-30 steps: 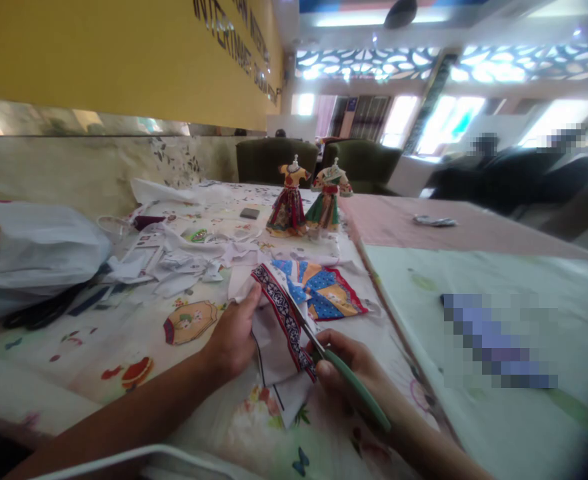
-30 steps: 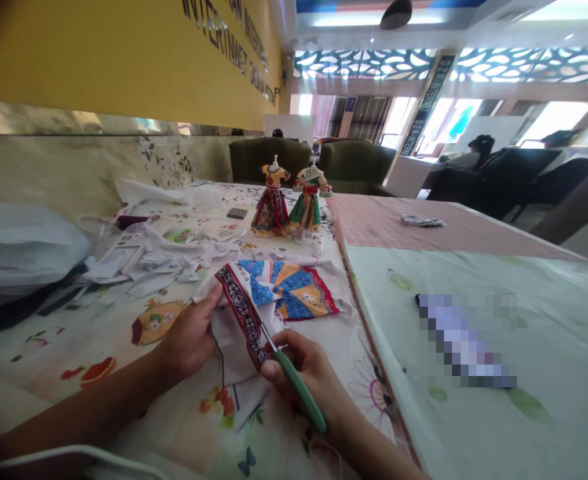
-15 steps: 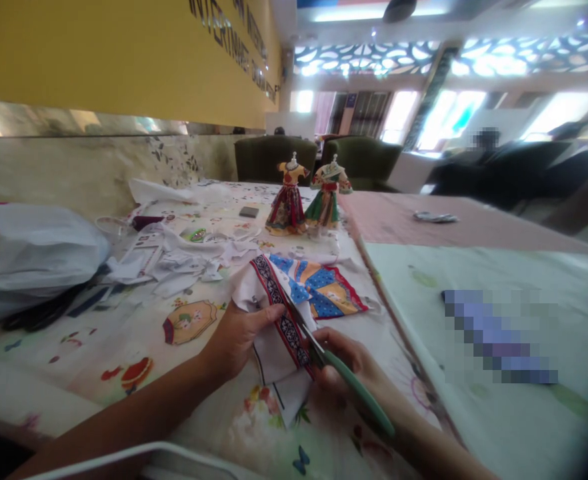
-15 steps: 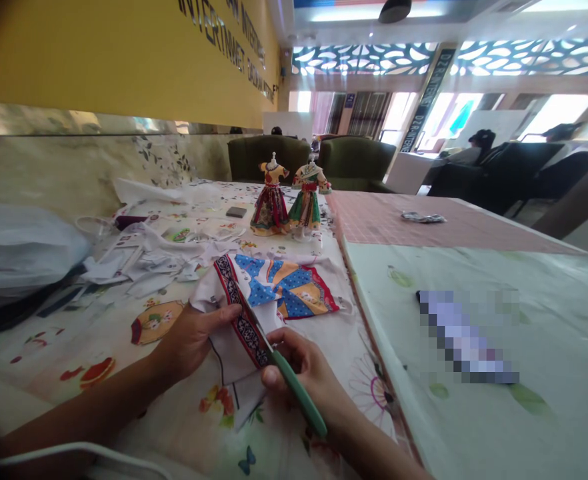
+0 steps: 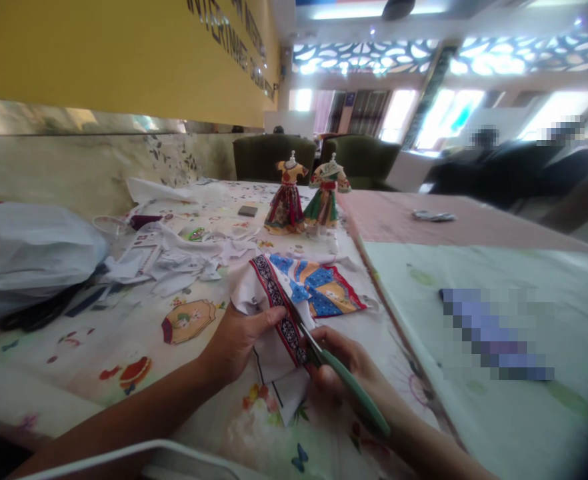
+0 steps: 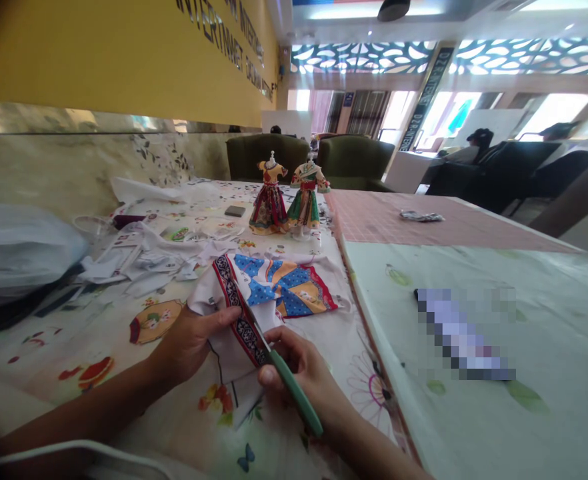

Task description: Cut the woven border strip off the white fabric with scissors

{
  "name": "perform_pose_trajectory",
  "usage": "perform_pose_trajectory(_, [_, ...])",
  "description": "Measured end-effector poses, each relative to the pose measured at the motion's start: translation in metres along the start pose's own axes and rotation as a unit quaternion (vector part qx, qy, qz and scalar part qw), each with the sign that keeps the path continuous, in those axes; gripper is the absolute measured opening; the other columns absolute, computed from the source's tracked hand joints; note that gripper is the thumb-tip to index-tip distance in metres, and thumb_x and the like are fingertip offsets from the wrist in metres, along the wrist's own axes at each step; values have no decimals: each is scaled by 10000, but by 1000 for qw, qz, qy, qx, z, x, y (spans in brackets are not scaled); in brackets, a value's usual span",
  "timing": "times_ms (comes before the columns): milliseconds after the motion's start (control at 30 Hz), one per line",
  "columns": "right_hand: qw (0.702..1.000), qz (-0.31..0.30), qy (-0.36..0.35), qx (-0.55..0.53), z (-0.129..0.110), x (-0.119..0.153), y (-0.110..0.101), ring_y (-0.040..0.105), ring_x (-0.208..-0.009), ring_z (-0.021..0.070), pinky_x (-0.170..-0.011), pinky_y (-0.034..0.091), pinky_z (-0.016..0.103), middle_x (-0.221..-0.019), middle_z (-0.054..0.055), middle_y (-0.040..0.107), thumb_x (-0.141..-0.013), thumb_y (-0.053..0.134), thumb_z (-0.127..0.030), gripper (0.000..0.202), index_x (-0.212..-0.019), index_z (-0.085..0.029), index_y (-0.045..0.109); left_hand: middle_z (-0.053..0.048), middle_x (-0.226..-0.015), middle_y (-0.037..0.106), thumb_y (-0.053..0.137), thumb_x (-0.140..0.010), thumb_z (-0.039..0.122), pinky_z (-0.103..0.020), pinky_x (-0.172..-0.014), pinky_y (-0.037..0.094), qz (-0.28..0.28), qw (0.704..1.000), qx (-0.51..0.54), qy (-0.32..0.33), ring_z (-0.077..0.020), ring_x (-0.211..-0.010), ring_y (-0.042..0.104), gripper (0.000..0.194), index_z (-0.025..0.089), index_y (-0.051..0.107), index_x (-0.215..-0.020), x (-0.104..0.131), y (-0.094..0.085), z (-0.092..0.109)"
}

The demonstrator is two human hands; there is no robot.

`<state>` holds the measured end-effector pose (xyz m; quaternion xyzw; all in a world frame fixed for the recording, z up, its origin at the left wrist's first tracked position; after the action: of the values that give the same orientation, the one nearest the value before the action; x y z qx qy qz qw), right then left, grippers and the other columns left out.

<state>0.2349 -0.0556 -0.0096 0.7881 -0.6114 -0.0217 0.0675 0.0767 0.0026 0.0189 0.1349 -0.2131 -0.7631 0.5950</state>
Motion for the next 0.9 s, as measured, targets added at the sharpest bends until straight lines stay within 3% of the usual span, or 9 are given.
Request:
perform_pose_trajectory(500, [1000, -23, 8, 17, -3, 3, 4, 428, -552, 103, -492, 345, 213, -672, -48, 508, -660, 802, -774, 707, -1008, -185, 622, -55, -907, 801, 899, -668, 216, -331, -756, 615, 10, 1000, 6, 9, -232, -800, 751, 555, 176, 729, -1194, 1, 2, 1])
perform_pose_trajectory(733, [1000, -16, 22, 12, 0, 3, 5, 450, -527, 92, -486, 369, 204, -658, -61, 513, -644, 814, -771, 727, -1009, -181, 596, -56, -983, 799, 880, -702, 219, -373, -898, 595, -2, 1000, -15, 21, -231, -886, 744, 530, 176, 727, -1207, 1, 0, -2])
perform_pose_trajectory(900, [1000, -16, 11, 17, -1, 2, 5, 456, -535, 96, -486, 366, 206, -663, -58, 513, -651, 805, -777, 730, -1008, -177, 592, -54, -950, 795, 886, -697, 233, -351, -822, 604, 4, 1000, -18, 22, -224, -841, 737, 524, 173, 732, -1194, 2, 0, -2])
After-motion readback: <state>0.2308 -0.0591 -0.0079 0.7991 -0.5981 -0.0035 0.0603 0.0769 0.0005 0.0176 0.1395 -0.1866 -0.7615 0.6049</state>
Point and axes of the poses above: each hand's wrist, its own x-axis away from the middle knuckle, its own y-axis out of the palm, z = x × y, the point moved 5 cm from there along -x, towards the middle knuckle
